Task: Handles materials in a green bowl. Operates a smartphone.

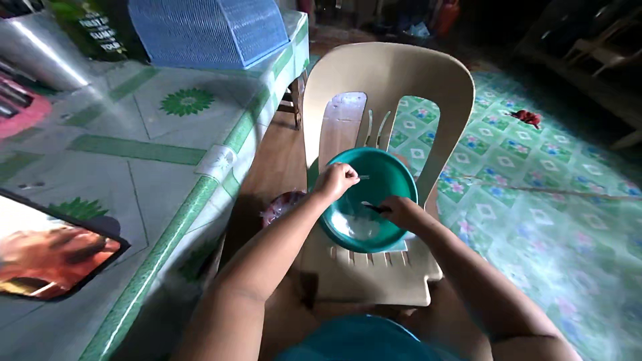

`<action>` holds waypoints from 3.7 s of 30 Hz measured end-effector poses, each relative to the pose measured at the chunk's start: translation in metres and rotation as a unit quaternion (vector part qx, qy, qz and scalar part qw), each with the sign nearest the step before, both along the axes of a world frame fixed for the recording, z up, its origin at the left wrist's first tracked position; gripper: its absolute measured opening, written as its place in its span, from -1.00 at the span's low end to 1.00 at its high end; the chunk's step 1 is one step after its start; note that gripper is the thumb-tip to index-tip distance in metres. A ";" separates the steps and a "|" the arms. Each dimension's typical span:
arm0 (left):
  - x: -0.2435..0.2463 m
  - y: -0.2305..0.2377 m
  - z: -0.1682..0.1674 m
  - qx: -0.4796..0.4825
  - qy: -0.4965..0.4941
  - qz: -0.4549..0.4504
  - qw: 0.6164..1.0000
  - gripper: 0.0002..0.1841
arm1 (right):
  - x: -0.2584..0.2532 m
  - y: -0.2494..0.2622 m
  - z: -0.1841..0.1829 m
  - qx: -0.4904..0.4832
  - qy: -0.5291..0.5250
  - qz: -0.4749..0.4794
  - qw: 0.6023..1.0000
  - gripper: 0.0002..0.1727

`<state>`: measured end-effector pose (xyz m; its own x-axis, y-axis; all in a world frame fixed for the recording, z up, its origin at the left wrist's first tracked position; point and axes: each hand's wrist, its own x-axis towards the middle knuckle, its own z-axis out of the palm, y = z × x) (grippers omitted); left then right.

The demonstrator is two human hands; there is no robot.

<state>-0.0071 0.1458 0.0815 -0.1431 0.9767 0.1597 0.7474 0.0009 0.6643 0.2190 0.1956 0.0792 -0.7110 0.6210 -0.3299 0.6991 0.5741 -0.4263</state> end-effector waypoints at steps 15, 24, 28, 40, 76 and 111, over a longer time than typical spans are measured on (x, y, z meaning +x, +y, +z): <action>-0.007 -0.032 -0.013 -0.053 0.024 0.004 0.998 -0.79 | -0.004 0.009 0.022 0.074 0.006 0.027 0.997 -0.80; 0.002 -0.032 -0.020 -0.055 0.037 -0.031 0.997 -0.79 | -0.007 0.007 0.017 0.088 -0.010 0.038 0.995 -0.79; 0.003 -0.034 -0.024 -0.013 0.057 -0.100 0.993 -0.70 | -0.005 0.007 0.018 0.137 0.009 0.071 0.988 -0.83; 0.047 -0.062 -0.019 0.081 -0.047 -0.031 0.995 -0.78 | -0.002 -0.027 0.038 0.140 0.273 0.024 0.951 -0.80; 0.033 -0.101 0.006 -0.097 -0.024 0.015 0.995 -0.21 | -0.004 -0.035 0.111 0.229 0.362 0.103 0.898 -0.68; 0.032 -0.147 -0.109 0.248 -0.033 0.144 0.957 -0.66 | -0.039 -0.030 0.154 0.230 0.383 0.073 0.892 -0.67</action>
